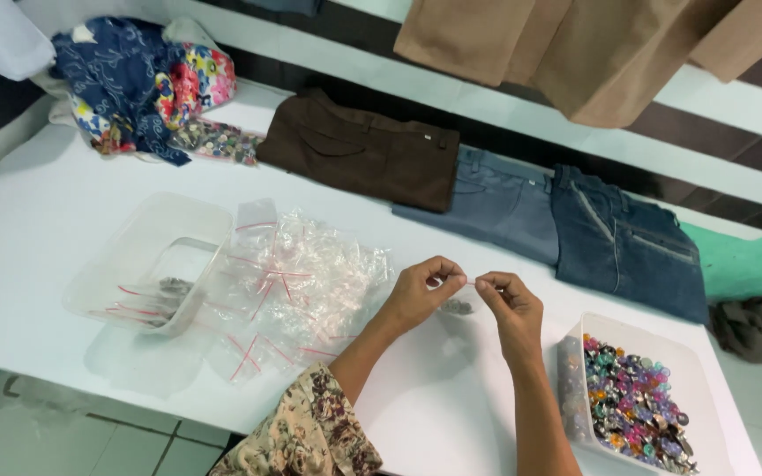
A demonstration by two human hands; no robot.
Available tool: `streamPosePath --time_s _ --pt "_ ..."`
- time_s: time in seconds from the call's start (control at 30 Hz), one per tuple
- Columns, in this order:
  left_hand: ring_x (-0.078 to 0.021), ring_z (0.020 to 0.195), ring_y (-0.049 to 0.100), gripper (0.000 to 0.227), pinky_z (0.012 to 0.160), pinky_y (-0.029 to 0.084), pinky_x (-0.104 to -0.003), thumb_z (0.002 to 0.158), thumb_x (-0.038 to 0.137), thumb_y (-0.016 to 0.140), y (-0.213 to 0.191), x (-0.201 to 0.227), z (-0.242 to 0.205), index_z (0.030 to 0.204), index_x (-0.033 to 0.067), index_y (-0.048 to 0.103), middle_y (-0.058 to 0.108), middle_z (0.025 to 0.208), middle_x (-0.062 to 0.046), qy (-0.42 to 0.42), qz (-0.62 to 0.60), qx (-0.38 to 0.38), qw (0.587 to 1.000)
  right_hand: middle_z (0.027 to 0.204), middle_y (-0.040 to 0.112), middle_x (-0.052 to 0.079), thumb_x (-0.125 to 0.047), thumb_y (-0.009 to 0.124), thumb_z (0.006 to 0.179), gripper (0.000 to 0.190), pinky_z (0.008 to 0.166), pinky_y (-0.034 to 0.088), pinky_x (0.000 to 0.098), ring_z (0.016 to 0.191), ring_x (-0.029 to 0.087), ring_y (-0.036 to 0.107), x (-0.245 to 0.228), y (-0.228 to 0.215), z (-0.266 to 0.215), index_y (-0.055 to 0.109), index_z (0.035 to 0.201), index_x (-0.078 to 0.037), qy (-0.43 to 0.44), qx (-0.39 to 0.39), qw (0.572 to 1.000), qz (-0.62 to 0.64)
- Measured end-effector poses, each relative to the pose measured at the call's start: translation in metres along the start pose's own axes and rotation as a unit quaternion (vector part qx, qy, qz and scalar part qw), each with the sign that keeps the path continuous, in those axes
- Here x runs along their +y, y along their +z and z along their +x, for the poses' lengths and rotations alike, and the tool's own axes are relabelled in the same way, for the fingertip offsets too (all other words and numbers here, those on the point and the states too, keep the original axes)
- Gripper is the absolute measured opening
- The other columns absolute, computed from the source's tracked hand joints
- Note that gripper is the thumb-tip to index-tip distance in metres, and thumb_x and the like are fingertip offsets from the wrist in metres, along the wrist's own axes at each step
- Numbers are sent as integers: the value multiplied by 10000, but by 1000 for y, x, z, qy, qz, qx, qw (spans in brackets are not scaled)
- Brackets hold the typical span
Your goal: The person sorts buttons from a plastic container, selecting specific types and placing them into small plastic bags.
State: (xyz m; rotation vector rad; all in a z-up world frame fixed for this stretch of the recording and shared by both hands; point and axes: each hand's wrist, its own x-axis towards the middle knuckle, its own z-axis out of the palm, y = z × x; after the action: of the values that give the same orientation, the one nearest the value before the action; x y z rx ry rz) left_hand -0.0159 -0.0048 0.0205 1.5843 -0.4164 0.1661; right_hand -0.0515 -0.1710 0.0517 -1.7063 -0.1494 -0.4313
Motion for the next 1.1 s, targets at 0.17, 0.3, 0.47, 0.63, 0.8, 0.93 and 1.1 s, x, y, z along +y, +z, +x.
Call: streamPosePath --time_s 0.17,0.3,0.47,0.63,0.8,0.93,1.1 --pt "-119 886 671 94 855 503 -286 919 225 720 -24 45 -8 975 151 739 735 893 23 -8 12 4 1000 904 748 65 -155 775 900 111 789 495 300 857 155 644 -34 -3 1 789 949 -55 -27 -57 991 -115" --pt "-112 832 609 166 793 499 -273 914 290 661 -58 90 -26 930 145 742 694 895 45 -19 50 1 999 895 775 11 -157 756 897 77 722 471 280 802 117 642 -71 12 -3 794 932 -100 -108 -118 955 -249" --pt "-141 890 646 224 834 509 -291 972 307 626 -118 121 -49 950 105 719 707 935 -6 28 64 82 994 890 772 -15 -152 747 914 61 741 470 284 760 122 591 -118 58 -7 791 909 -109 -138 -155 937 -280" --pt "-198 878 676 207 787 510 -333 1007 250 601 -207 126 -87 953 76 698 720 939 -45 153 213 153 953 885 784 -28 -155 760 898 55 721 467 274 745 108 581 -135 109 -4 801 904 -120 -158 -201 937 -239" --pt "-207 1126 643 211 974 366 -437 980 275 545 -308 84 -134 1066 260 737 737 1137 58 -9 469 126 874 885 782 -15 -161 754 907 89 671 465 245 718 72 568 -148 168 -1 801 926 -88 -191 -230 940 -165" --pt "-232 1280 540 342 1149 213 -551 974 67 505 -331 117 -149 1193 215 721 684 1233 40 -195 507 17 839 815 759 -4 -142 738 915 88 679 497 236 680 78 616 -156 223 3 792 915 -73 -125 -237 956 -116" --pt "-327 1325 571 237 1202 163 -647 935 127 663 -331 105 -138 1137 196 764 690 1291 -107 -244 558 2 793 684 730 88 -89 742 947 58 600 523 295 602 167 664 -142 289 13 780 987 -71 -199 -232 951 -47"
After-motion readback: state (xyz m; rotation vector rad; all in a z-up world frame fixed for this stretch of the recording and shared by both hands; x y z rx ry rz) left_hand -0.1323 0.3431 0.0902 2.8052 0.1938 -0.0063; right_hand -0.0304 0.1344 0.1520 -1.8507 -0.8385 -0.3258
